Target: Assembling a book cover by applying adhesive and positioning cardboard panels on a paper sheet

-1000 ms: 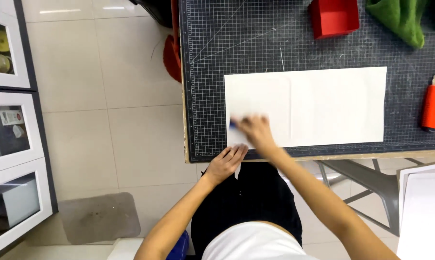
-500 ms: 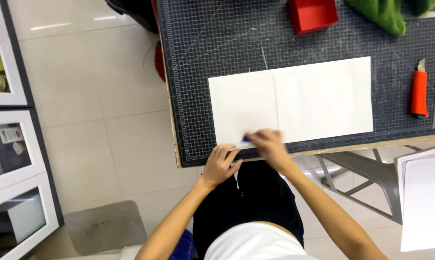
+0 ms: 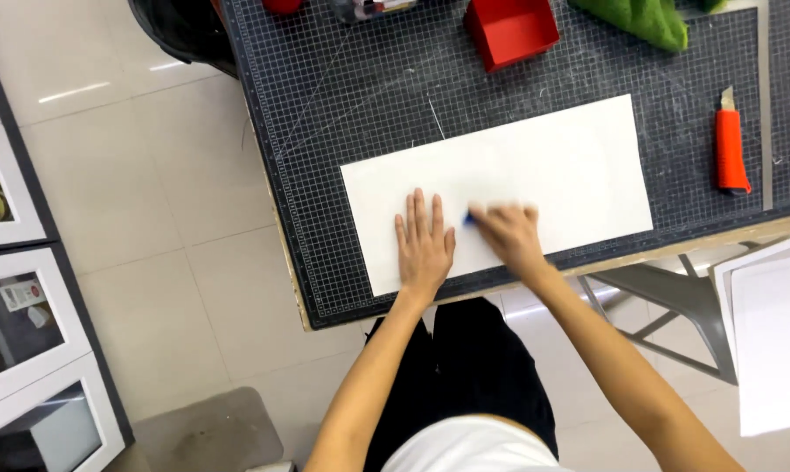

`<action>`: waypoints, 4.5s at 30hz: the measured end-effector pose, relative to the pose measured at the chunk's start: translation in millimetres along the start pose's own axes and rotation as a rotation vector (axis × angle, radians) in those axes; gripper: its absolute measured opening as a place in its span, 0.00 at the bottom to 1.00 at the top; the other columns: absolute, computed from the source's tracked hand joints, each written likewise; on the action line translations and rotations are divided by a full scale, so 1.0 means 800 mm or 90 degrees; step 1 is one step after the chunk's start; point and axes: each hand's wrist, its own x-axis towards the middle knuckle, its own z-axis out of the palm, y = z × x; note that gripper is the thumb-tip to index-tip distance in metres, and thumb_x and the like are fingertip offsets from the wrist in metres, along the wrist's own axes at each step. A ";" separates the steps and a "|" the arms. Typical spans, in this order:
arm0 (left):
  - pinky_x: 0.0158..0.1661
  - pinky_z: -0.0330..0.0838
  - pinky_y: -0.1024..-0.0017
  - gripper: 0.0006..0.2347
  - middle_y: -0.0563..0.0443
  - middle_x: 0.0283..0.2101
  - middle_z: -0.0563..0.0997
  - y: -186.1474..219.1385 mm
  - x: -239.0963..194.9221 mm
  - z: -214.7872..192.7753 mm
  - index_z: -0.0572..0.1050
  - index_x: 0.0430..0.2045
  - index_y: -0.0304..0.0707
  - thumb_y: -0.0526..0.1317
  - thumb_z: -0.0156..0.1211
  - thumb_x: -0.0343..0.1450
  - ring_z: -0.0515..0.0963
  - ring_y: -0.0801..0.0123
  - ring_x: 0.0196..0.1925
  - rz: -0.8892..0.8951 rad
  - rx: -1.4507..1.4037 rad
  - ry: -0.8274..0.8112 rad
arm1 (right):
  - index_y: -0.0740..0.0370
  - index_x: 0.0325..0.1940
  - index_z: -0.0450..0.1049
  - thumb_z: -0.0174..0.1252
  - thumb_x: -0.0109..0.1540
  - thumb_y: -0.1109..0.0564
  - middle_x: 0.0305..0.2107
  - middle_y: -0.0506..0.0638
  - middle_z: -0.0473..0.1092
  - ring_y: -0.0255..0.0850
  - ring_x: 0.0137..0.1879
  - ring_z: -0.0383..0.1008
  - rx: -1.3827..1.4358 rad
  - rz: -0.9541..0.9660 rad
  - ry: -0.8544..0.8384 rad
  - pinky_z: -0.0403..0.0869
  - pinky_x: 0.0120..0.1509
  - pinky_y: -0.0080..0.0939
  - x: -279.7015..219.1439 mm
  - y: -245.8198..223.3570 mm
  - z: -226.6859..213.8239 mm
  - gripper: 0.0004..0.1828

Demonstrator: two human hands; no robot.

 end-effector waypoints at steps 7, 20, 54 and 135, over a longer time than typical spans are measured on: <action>0.68 0.48 0.44 0.26 0.31 0.73 0.54 0.005 -0.006 0.012 0.54 0.70 0.40 0.50 0.37 0.77 0.52 0.47 0.76 -0.002 0.026 -0.023 | 0.31 0.62 0.74 0.59 0.65 0.51 0.33 0.40 0.71 0.39 0.39 0.70 -0.101 -0.043 0.063 0.62 0.52 0.44 0.089 0.045 0.021 0.21; 0.68 0.48 0.44 0.26 0.30 0.73 0.54 -0.001 -0.005 0.009 0.56 0.70 0.40 0.49 0.40 0.76 0.52 0.46 0.76 0.008 0.043 -0.026 | 0.32 0.59 0.74 0.64 0.62 0.50 0.35 0.36 0.71 0.35 0.41 0.69 -0.064 -0.058 0.083 0.58 0.54 0.42 0.102 0.052 0.019 0.22; 0.65 0.41 0.35 0.29 0.38 0.74 0.54 0.057 0.033 0.036 0.57 0.70 0.42 0.56 0.41 0.74 0.51 0.42 0.76 0.168 -0.019 -0.067 | 0.29 0.61 0.72 0.55 0.66 0.48 0.39 0.36 0.71 0.33 0.44 0.70 -0.059 -0.016 -0.056 0.59 0.56 0.37 -0.076 0.115 -0.064 0.19; 0.63 0.49 0.40 0.26 0.35 0.72 0.56 -0.055 0.032 -0.006 0.60 0.68 0.45 0.49 0.48 0.73 0.53 0.42 0.74 0.108 0.028 -0.088 | 0.50 0.50 0.79 0.54 0.62 0.64 0.38 0.50 0.71 0.47 0.39 0.67 -0.231 0.460 0.221 0.60 0.48 0.51 -0.033 -0.035 -0.005 0.16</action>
